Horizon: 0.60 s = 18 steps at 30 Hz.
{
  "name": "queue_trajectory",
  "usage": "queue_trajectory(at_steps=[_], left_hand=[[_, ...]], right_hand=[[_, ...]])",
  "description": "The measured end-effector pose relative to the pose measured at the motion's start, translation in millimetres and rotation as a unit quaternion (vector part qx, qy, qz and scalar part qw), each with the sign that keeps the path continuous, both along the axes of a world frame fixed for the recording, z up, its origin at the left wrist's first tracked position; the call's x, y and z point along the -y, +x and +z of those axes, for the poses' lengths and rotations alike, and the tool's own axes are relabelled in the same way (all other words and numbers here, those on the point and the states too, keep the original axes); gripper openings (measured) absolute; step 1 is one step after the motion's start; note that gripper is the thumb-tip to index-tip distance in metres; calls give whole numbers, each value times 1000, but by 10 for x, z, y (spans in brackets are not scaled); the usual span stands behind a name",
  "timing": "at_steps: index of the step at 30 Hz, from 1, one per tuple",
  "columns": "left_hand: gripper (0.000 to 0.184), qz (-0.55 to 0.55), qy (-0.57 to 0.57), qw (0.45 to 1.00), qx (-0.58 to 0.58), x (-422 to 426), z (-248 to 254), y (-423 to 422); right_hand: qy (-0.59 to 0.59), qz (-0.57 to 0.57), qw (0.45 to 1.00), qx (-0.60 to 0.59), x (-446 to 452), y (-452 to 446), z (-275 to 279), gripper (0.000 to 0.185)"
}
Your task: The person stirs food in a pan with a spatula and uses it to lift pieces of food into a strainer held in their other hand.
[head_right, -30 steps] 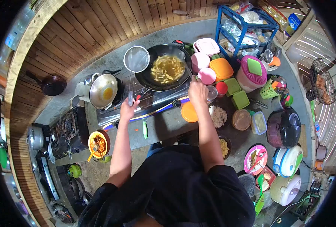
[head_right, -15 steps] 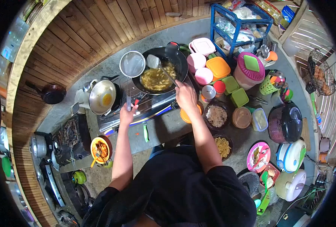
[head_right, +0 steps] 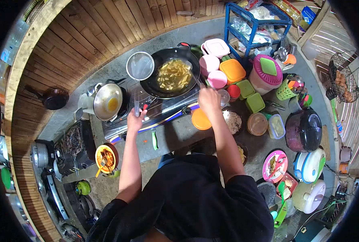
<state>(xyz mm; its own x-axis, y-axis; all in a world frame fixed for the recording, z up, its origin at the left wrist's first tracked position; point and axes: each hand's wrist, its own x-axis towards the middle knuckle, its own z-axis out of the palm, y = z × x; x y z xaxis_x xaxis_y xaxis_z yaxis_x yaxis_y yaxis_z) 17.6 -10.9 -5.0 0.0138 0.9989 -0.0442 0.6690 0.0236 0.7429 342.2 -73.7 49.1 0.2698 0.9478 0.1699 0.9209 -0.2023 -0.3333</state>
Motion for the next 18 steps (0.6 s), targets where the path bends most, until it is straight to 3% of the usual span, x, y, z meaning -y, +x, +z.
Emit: queue_trajectory(at_steps=[10, 14, 18], left_hand=[[30, 10, -3, 1000, 14, -38, -71, 50], [30, 10, 9, 1000, -11, -31, -10, 67], [30, 19, -8, 1000, -5, -22, 34, 85]], right_hand=[[36, 65, 984, -162, 135, -112, -49, 32], [59, 40, 988, -134, 90, -73, 54, 32], [87, 27, 995, -32, -39, 110, 25, 33]])
